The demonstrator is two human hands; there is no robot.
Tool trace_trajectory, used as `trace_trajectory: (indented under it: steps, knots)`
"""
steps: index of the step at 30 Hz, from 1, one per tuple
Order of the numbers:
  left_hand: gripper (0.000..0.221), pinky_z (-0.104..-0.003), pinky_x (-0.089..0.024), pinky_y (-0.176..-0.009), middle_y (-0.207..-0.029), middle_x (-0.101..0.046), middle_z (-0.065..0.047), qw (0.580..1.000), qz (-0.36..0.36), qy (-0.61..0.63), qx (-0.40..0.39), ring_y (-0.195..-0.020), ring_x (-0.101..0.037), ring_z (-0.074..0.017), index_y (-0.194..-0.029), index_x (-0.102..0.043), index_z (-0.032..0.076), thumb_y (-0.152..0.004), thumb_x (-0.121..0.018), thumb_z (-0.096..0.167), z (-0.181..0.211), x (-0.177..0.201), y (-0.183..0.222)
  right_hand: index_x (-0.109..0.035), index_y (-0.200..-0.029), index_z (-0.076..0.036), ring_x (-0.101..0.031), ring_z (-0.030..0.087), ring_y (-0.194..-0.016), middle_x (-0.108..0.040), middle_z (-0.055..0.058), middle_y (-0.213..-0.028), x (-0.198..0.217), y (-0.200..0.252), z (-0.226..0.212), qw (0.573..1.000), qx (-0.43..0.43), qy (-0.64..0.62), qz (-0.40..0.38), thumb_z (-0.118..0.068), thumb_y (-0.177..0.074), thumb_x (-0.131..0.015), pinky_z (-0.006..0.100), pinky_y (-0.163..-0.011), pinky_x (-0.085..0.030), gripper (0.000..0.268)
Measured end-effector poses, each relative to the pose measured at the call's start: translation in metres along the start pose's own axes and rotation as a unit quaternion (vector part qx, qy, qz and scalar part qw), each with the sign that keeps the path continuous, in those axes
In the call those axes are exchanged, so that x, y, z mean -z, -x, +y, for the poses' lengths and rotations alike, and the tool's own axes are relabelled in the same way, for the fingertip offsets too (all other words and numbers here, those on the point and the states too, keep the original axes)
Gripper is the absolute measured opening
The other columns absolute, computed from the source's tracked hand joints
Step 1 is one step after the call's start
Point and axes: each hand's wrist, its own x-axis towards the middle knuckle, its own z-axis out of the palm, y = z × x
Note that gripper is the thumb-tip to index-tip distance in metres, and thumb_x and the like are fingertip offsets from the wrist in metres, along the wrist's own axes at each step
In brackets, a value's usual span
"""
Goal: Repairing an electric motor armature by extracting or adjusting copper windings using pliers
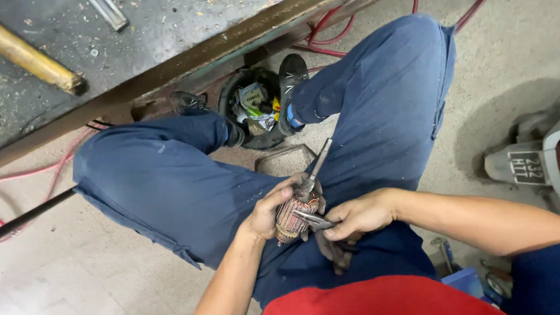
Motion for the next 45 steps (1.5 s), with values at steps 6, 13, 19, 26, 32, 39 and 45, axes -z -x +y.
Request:
trace_trajectory:
  steps: [6,13,19,26,32,39,45]
  knots:
    - [0.057,-0.051,-0.059,-0.034,-0.097,-0.061,-0.035,0.996,-0.017,-0.085,0.018,-0.058,-0.069,-0.0425,-0.134,-0.051,0.0,-0.089,-0.068,0.031,-0.011,0.045,-0.007,-0.049,-0.071,-0.009,-0.048,0.011,-0.056,-0.041,-0.001,-0.065,0.021,-0.023,0.057,0.998,0.011,-0.066,-0.02,-0.034,-0.112,-0.059,0.027,-0.054,-0.049,0.049]
    - [0.046,-0.046,-0.057,-0.031,-0.09,-0.067,-0.036,0.989,0.091,-0.079,-0.09,-0.057,-0.071,-0.0417,-0.125,-0.049,0.003,-0.094,-0.064,0.033,0.005,-0.004,-0.001,-0.064,-0.094,-0.016,-0.077,0.029,-0.081,-0.073,0.011,-0.08,0.018,-0.012,0.025,0.855,-0.073,0.408,0.312,-0.044,-0.101,-0.052,0.038,-0.067,-0.061,0.031]
    - [0.052,-0.049,-0.061,-0.039,-0.101,-0.074,-0.03,0.966,0.249,0.018,-0.074,-0.063,-0.074,-0.0421,-0.113,-0.059,0.003,-0.095,-0.063,0.052,0.003,-0.017,0.0,-0.066,-0.103,-0.012,-0.073,0.03,-0.084,-0.069,0.009,-0.084,0.022,-0.014,0.026,0.563,0.084,0.675,0.469,-0.038,-0.091,-0.067,0.04,-0.073,-0.059,0.029]
    - [0.057,-0.047,-0.057,-0.032,-0.101,-0.059,-0.039,0.993,-0.045,-0.026,-0.108,-0.057,-0.069,-0.0412,-0.13,-0.047,-0.007,-0.092,-0.064,0.033,-0.008,-0.009,0.012,-0.056,-0.077,-0.009,-0.064,0.015,-0.061,-0.056,0.003,-0.062,0.015,0.003,0.031,0.995,-0.03,0.09,-0.028,-0.033,-0.108,-0.06,0.032,-0.06,-0.058,0.04]
    - [0.064,-0.038,-0.055,-0.072,-0.117,-0.059,-0.026,0.982,-0.179,-0.058,-0.028,-0.095,-0.063,-0.0343,-0.137,-0.046,-0.005,-0.092,-0.071,0.034,0.01,-0.023,0.013,-0.06,-0.107,-0.001,-0.072,0.032,-0.104,-0.07,0.02,-0.106,0.038,-0.001,0.038,0.975,0.001,-0.062,-0.212,-0.038,-0.107,-0.055,0.035,-0.081,-0.051,0.036]
    - [0.088,-0.037,-0.056,-0.078,-0.112,-0.061,-0.021,0.979,-0.103,-0.15,-0.095,-0.096,-0.062,-0.0237,-0.133,-0.054,-0.006,-0.066,-0.077,0.045,-0.013,-0.028,0.013,-0.061,-0.092,-0.006,-0.072,0.018,-0.066,-0.067,0.006,-0.072,0.019,0.002,0.036,0.996,0.002,0.042,-0.073,-0.037,-0.111,-0.057,0.029,-0.061,-0.057,0.036]
    - [0.061,-0.051,-0.065,-0.052,-0.101,-0.066,-0.026,0.99,0.11,-0.072,-0.046,-0.071,-0.073,-0.0332,-0.133,-0.04,0.003,-0.092,-0.068,0.039,-0.015,-0.001,-0.005,-0.062,-0.072,-0.01,-0.066,0.016,-0.05,-0.061,0.004,-0.054,0.016,-0.005,0.036,0.948,-0.1,0.216,0.211,-0.047,-0.103,-0.06,0.03,-0.046,-0.052,0.049]
